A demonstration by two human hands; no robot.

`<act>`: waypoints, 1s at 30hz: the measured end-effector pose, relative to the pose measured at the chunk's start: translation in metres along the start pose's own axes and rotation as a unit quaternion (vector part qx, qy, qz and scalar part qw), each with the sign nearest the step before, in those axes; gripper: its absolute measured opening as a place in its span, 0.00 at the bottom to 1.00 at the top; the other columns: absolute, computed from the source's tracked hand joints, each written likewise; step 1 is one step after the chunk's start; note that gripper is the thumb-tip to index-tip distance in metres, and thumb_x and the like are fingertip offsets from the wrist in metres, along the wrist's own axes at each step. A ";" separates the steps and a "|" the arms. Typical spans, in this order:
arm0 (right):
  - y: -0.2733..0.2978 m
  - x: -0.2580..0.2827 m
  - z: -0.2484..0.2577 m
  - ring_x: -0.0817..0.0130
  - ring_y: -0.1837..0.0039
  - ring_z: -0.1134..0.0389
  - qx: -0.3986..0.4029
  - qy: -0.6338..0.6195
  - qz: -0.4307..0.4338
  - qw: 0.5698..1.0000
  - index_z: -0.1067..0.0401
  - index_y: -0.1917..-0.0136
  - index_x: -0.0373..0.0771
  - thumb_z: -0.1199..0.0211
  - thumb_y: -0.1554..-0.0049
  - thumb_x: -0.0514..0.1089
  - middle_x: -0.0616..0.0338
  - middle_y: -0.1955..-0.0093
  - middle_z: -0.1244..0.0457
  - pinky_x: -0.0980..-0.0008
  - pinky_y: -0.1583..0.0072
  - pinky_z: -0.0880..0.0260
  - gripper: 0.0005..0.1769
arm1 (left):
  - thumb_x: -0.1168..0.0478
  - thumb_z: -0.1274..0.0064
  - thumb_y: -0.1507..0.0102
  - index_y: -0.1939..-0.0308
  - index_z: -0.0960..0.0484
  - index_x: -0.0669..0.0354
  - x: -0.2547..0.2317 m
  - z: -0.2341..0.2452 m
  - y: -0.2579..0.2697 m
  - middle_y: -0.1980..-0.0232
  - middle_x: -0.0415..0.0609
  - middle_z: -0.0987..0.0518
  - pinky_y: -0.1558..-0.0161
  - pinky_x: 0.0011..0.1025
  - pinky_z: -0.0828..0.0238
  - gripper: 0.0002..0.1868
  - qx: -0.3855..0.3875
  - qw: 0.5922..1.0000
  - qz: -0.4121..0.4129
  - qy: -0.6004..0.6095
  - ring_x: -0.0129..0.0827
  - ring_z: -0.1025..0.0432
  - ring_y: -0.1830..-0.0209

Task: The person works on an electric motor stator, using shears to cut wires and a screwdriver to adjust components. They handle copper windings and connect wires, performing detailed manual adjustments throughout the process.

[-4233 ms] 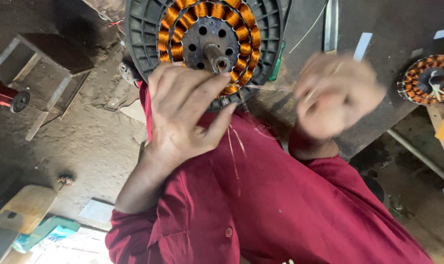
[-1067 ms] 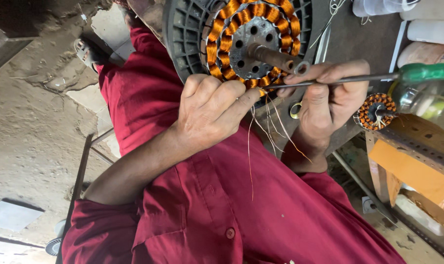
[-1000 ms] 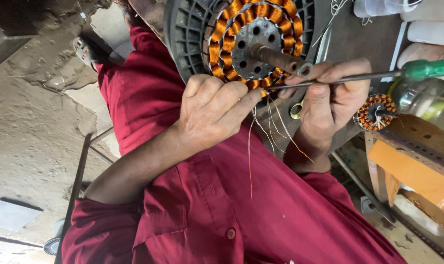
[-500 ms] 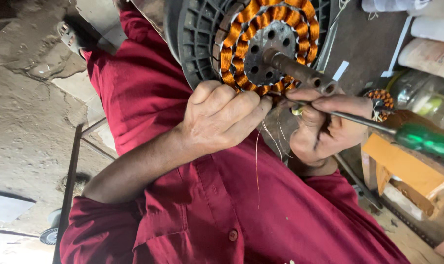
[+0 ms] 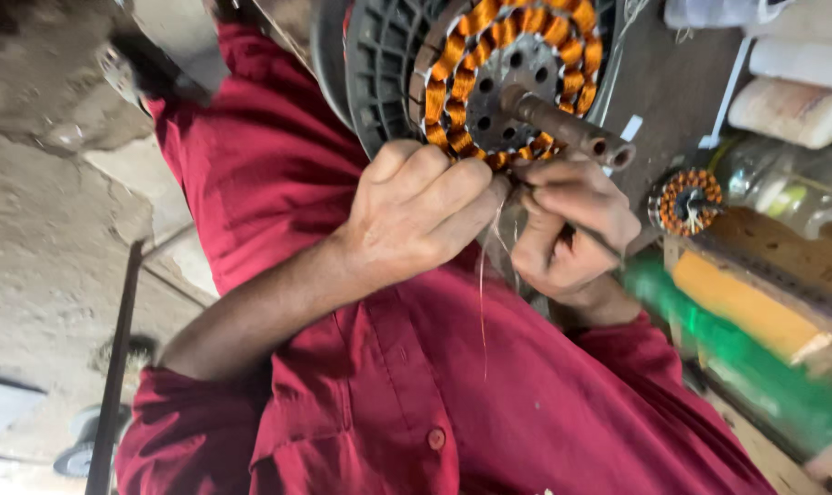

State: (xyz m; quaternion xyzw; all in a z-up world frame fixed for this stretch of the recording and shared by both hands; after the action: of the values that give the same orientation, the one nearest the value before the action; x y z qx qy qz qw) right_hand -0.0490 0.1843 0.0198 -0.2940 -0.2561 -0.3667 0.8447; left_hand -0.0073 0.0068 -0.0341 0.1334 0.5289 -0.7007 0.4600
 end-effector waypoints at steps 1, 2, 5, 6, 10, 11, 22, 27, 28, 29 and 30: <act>-0.002 0.000 0.000 0.54 0.54 0.28 -0.001 0.003 -0.012 1.000 0.39 0.48 0.29 0.45 0.39 0.23 0.40 0.55 0.34 0.64 0.52 0.25 0.09 | 0.65 0.41 0.40 0.46 0.17 0.59 0.000 0.000 -0.001 0.45 0.42 0.29 0.48 0.32 0.38 0.17 -0.002 1.000 0.002 0.000 0.33 0.34 0.52; -0.003 -0.002 0.000 0.54 0.53 0.28 -0.002 0.006 -0.024 1.000 0.38 0.48 0.29 0.45 0.39 0.22 0.40 0.55 0.34 0.64 0.52 0.25 0.09 | 0.66 0.41 0.40 0.46 0.17 0.59 0.001 0.001 -0.002 0.45 0.42 0.29 0.48 0.33 0.37 0.17 -0.004 1.000 0.005 -0.001 0.33 0.34 0.52; 0.005 -0.006 0.003 0.56 0.54 0.29 -0.001 0.006 -0.027 1.000 0.37 0.49 0.29 0.44 0.38 0.21 0.41 0.55 0.34 0.64 0.52 0.25 0.08 | 0.67 0.41 0.39 0.46 0.17 0.58 -0.002 -0.001 -0.001 0.45 0.42 0.29 0.47 0.33 0.37 0.17 0.000 1.000 0.007 -0.013 0.34 0.34 0.51; 0.004 -0.012 0.000 0.55 0.54 0.28 0.001 0.001 -0.019 1.000 0.36 0.49 0.28 0.43 0.38 0.22 0.40 0.55 0.34 0.64 0.52 0.25 0.08 | 0.66 0.41 0.40 0.47 0.17 0.58 0.002 -0.001 -0.003 0.47 0.42 0.29 0.48 0.34 0.37 0.17 0.001 1.000 0.006 -0.012 0.34 0.34 0.52; 0.004 -0.019 0.014 0.56 0.54 0.26 -0.019 -0.022 0.008 1.000 0.34 0.47 0.27 0.43 0.36 0.24 0.41 0.53 0.32 0.68 0.55 0.23 0.05 | 0.65 0.41 0.41 0.51 0.17 0.55 0.000 -0.007 -0.004 0.51 0.41 0.28 0.51 0.35 0.38 0.14 0.014 1.000 0.027 -0.001 0.36 0.33 0.55; 0.001 -0.017 0.016 0.56 0.53 0.26 -0.034 -0.034 0.019 0.999 0.34 0.46 0.27 0.44 0.35 0.25 0.41 0.53 0.31 0.69 0.57 0.22 0.04 | 0.65 0.40 0.41 0.52 0.17 0.54 0.000 -0.006 -0.003 0.52 0.41 0.28 0.52 0.35 0.38 0.12 0.018 0.999 0.034 -0.003 0.36 0.33 0.55; -0.004 -0.036 0.065 0.62 0.69 0.33 -0.199 -0.183 0.067 0.961 0.40 0.46 0.33 0.39 0.34 0.41 0.39 0.59 0.35 0.69 0.68 0.33 0.13 | 0.63 0.29 0.39 0.45 0.19 0.54 0.004 -0.001 0.003 0.52 0.44 0.30 0.50 0.38 0.40 0.21 -0.009 0.999 0.051 -0.001 0.38 0.35 0.53; 0.002 -0.034 0.043 0.61 0.68 0.32 -0.198 -0.246 -0.004 0.949 0.40 0.47 0.33 0.35 0.35 0.42 0.42 0.60 0.35 0.67 0.68 0.33 0.15 | 0.58 0.25 0.39 0.43 0.21 0.53 0.006 -0.001 0.004 0.51 0.44 0.31 0.50 0.39 0.41 0.24 -0.003 0.998 0.067 -0.002 0.39 0.35 0.53; 0.002 -0.034 0.039 0.60 0.67 0.32 -0.189 -0.257 -0.008 0.948 0.40 0.46 0.34 0.35 0.35 0.42 0.41 0.60 0.35 0.67 0.67 0.32 0.15 | 0.58 0.25 0.39 0.43 0.20 0.53 0.006 -0.001 0.004 0.52 0.44 0.31 0.50 0.39 0.41 0.24 0.000 0.998 0.066 -0.003 0.39 0.35 0.53; 0.004 -0.033 0.033 0.60 0.66 0.32 -0.185 -0.259 -0.015 0.948 0.41 0.45 0.34 0.36 0.34 0.42 0.40 0.60 0.34 0.66 0.66 0.32 0.15 | 0.57 0.25 0.40 0.43 0.20 0.53 0.006 0.000 0.004 0.52 0.44 0.31 0.50 0.39 0.42 0.25 0.002 0.998 0.068 -0.006 0.39 0.35 0.54; 0.005 -0.033 0.030 0.60 0.66 0.32 -0.180 -0.261 -0.018 0.948 0.41 0.45 0.34 0.36 0.33 0.43 0.39 0.59 0.34 0.66 0.66 0.31 0.16 | 0.58 0.26 0.40 0.43 0.20 0.53 0.007 0.000 0.003 0.52 0.44 0.31 0.50 0.39 0.42 0.25 0.005 0.998 0.064 -0.004 0.39 0.35 0.53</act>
State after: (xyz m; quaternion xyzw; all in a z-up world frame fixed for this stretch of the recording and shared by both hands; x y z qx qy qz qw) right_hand -0.0719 0.2232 0.0177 -0.5222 -0.4025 -0.3327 0.6742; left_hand -0.0085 0.0032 -0.0402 0.1669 0.5139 -0.6728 0.5054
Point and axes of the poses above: each hand's wrist, its own y-axis away from the middle knuckle, its own z-axis out of the back of the hand, x = y × z, the point moved 3 cm from there along -y, towards the middle knuckle
